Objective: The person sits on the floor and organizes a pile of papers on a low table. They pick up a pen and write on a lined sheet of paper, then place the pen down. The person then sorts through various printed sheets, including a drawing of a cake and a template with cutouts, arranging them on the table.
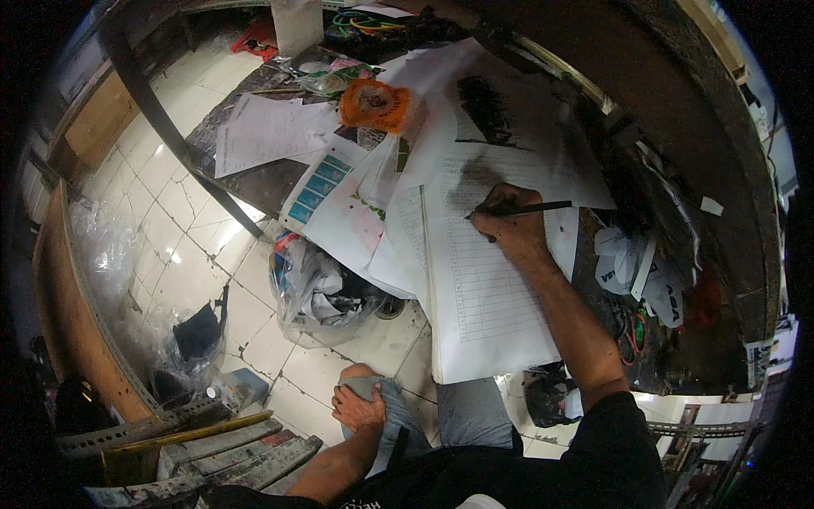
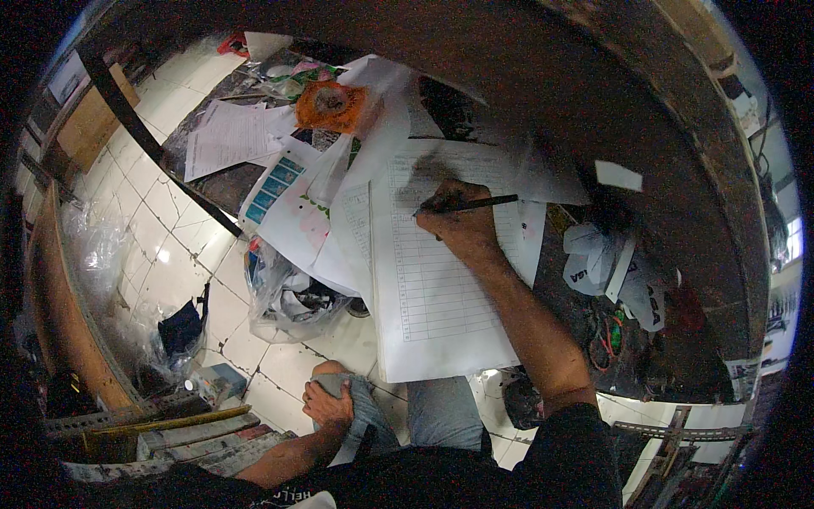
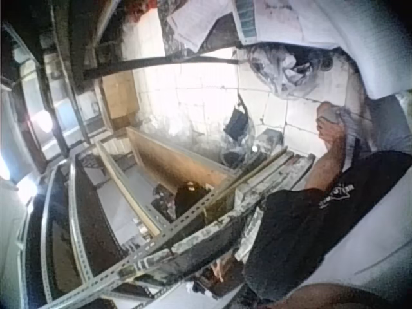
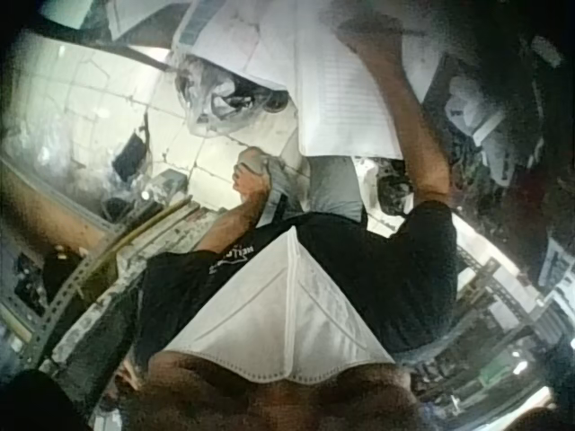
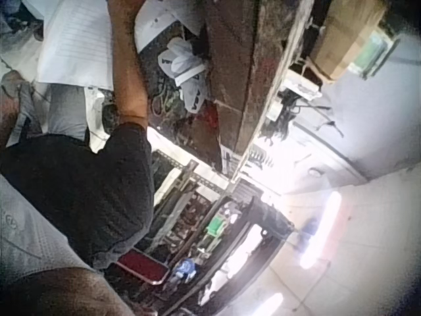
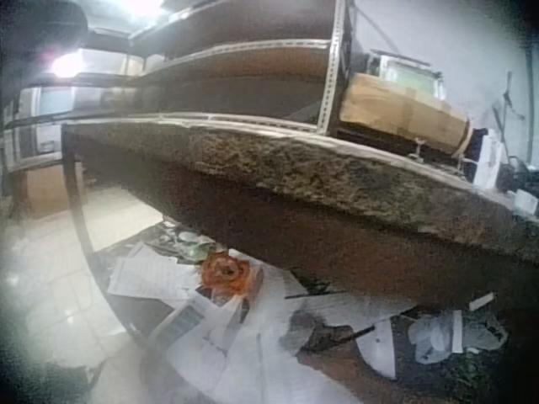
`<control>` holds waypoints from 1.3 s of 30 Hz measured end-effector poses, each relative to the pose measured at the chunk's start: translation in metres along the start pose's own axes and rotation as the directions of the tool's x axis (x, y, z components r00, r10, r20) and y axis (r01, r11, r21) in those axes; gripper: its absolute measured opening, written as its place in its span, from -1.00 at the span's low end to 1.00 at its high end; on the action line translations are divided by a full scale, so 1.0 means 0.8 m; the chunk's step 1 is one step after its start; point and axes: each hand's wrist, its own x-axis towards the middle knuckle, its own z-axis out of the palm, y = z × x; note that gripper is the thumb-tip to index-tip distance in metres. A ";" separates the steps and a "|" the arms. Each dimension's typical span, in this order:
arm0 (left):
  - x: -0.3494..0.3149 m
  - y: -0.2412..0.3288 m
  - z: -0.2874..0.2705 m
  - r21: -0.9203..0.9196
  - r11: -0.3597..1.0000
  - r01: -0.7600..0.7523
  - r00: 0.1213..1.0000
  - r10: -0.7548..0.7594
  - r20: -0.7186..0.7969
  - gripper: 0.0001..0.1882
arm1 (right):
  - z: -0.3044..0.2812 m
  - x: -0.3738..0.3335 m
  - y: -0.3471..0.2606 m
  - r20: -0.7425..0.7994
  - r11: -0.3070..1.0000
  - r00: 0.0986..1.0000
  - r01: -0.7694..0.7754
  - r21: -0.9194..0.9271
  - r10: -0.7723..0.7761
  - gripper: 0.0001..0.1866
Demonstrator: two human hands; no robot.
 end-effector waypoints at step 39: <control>0.001 0.000 0.004 -0.022 1.000 -0.014 1.000 0.014 -0.024 -0.15 | -0.065 -0.018 0.050 -0.152 0.966 0.980 0.157 0.208 -0.127 -0.88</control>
